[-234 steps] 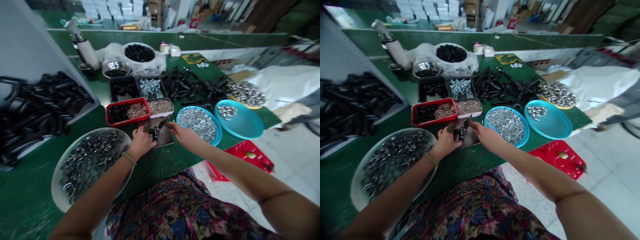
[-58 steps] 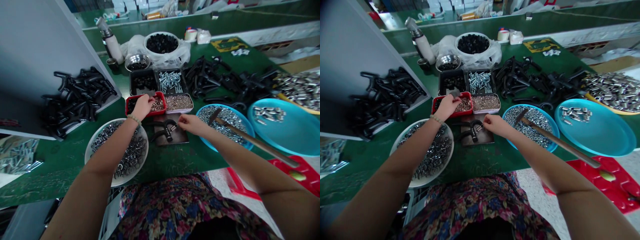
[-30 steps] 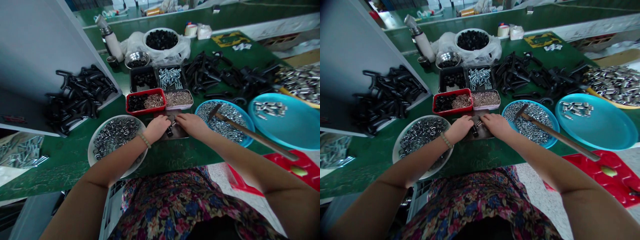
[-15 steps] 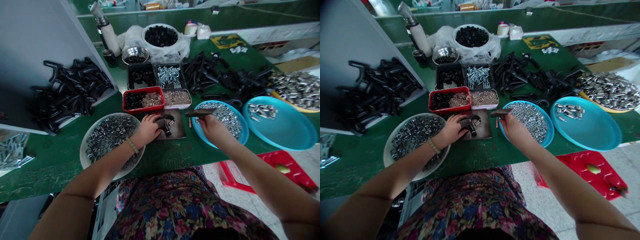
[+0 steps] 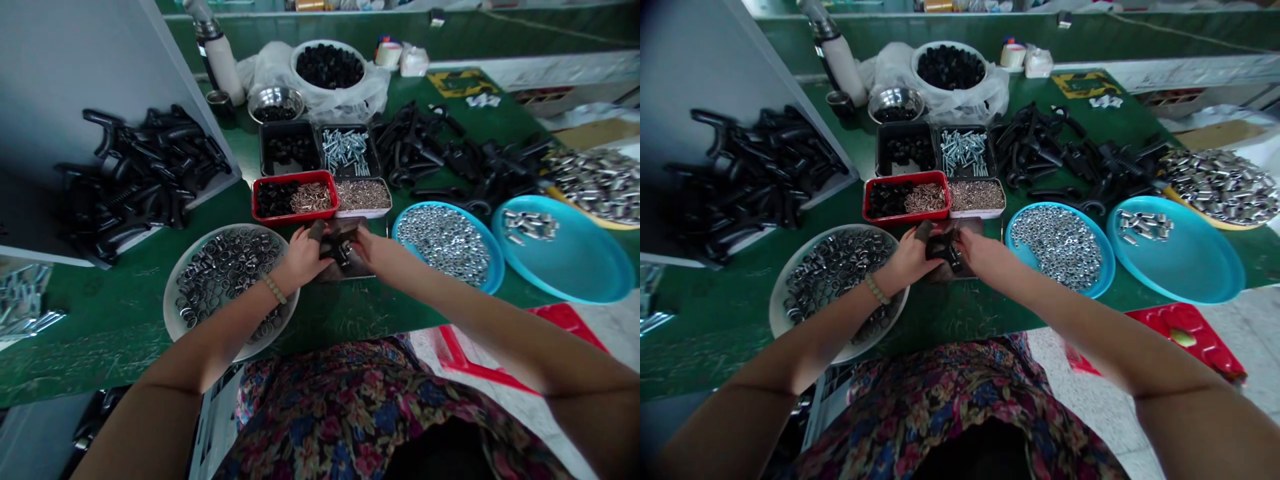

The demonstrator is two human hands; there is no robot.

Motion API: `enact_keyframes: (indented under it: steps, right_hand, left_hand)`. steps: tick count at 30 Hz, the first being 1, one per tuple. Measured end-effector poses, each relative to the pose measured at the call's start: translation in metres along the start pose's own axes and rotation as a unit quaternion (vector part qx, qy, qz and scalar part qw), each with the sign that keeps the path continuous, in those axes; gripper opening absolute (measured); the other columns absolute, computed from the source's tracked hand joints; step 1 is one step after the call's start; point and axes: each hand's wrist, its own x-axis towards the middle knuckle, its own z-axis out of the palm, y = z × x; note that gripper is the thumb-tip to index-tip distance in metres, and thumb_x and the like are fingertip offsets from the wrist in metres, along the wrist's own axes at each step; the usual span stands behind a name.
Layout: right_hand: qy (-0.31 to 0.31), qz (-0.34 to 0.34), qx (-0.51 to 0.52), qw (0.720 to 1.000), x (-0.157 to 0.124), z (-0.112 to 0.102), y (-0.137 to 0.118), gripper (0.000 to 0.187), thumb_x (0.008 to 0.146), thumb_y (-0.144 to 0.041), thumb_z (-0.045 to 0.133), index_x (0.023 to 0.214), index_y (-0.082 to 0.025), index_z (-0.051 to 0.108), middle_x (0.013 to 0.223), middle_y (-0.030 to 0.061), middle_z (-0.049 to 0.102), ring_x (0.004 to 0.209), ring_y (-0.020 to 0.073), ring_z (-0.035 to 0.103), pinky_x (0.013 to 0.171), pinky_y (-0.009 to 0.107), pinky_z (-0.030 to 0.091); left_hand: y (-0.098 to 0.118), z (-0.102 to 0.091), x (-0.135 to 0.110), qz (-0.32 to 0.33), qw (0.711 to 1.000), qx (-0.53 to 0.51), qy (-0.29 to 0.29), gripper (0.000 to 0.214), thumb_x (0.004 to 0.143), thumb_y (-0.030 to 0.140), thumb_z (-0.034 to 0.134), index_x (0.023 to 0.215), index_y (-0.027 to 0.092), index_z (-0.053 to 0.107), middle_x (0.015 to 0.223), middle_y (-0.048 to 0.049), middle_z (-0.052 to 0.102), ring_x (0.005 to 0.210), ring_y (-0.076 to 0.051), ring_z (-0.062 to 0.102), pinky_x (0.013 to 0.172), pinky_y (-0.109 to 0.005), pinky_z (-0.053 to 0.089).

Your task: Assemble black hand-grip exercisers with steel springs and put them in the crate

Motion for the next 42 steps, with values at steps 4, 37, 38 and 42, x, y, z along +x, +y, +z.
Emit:
enact_keyframes:
  steps: [4,37,38,42]
  right_hand:
    - [0.034,0.054,-0.03,0.997,-0.012,0.003,0.03,0.033,0.097,-0.034,0.03,0.117,-0.018,0.05,0.101,0.0126,0.069,0.077,0.0244,0.066,0.064,0.033,0.045]
    - [0.087,-0.032,-0.141,0.986,0.128,-0.002,0.104,0.027,0.089,-0.019,0.04,0.099,-0.008,0.063,0.097,0.0185,0.066,0.092,0.0271,0.056,0.079,0.035,0.037]
    - [0.1,-0.032,-0.128,0.986,0.128,-0.002,0.104,0.027,0.089,-0.02,0.04,0.1,-0.008,0.062,0.097,0.019,0.066,0.092,0.0273,0.056,0.079,0.035,0.038]
    - [0.184,-0.013,-0.006,0.983,0.114,-0.008,0.102,0.024,0.086,-0.021,0.045,0.101,-0.009,0.06,0.09,0.0153,0.067,0.082,0.0233,0.059,0.074,0.032,0.042]
  left_hand:
    - [0.001,0.001,-0.005,0.028,0.999,0.038,-0.012,0.054,0.078,0.031,0.068,0.127,0.016,0.05,0.132,-0.012,0.053,0.128,-0.028,0.042,0.111,-0.046,0.028]
    - [0.028,0.008,0.17,0.023,0.987,0.158,-0.001,0.026,0.092,0.017,0.041,0.095,0.013,0.066,0.102,-0.0146,0.067,0.103,-0.03,0.056,0.088,-0.047,0.035]
    - [0.028,0.008,0.169,0.021,0.988,0.156,0.007,0.027,0.092,0.017,0.039,0.095,0.013,0.066,0.102,-0.0144,0.067,0.102,-0.03,0.057,0.088,-0.046,0.036]
    - [0.03,0.002,0.172,-0.015,0.995,0.09,0.038,0.024,0.092,0.017,0.041,0.102,0.009,0.062,0.096,-0.0148,0.068,0.095,-0.026,0.062,0.087,-0.042,0.041]
